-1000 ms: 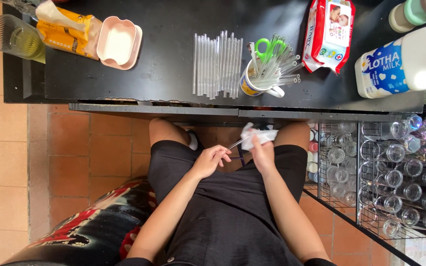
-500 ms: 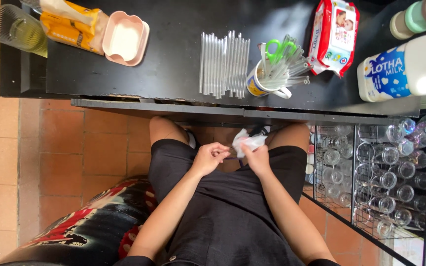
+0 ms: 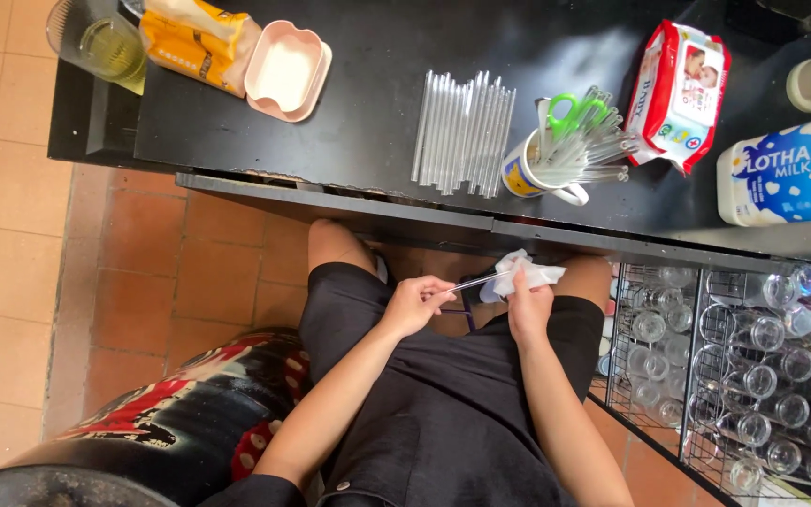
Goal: Cleaning reusable glass straws using a cleaning brush and a wipe.
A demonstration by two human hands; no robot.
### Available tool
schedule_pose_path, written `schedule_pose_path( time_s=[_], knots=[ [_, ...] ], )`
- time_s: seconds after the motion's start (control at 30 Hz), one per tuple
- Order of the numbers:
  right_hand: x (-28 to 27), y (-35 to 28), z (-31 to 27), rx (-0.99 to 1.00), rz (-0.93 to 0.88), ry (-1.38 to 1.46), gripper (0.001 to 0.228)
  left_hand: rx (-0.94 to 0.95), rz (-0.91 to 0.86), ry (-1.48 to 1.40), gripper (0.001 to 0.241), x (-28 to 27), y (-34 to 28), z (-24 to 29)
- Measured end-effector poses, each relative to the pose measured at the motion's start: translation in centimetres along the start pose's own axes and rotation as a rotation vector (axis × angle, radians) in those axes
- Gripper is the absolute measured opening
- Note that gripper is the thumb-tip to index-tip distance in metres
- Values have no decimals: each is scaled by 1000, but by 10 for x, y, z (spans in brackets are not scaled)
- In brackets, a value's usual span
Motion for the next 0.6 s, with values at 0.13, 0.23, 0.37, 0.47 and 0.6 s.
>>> schedule_pose_path(
  time_s=[0.13, 0.23, 0.37, 0.47, 0.6],
  knots=[
    [-10, -4, 16, 10, -37, -135, 24, -27, -23, -19, 26, 2, -3, 1],
    [13, -12, 12, 76, -110, -440, 24, -30, -51, 9, 28, 4, -3, -1],
    [40, -16, 6, 148, -363, -514, 24, -35, -57, 68, 25, 4, 0, -7],
    [39, -16, 10, 213, -387, -569, 23, -65, -21, 180, 24, 1, 0, -4],
    [30, -8, -4, 45, -202, -453, 25, 15, 3, 181, 23, 0, -1, 0]
  ],
)
Point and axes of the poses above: each hand's wrist, its own y-axis towards the middle knuckle, its own x-axis out of the palm, z = x × y, the point moved 4 cm from there along y, towards the middle knuckle, and after that the axes turned 15 degrees about -z, right-handed, at the moved point
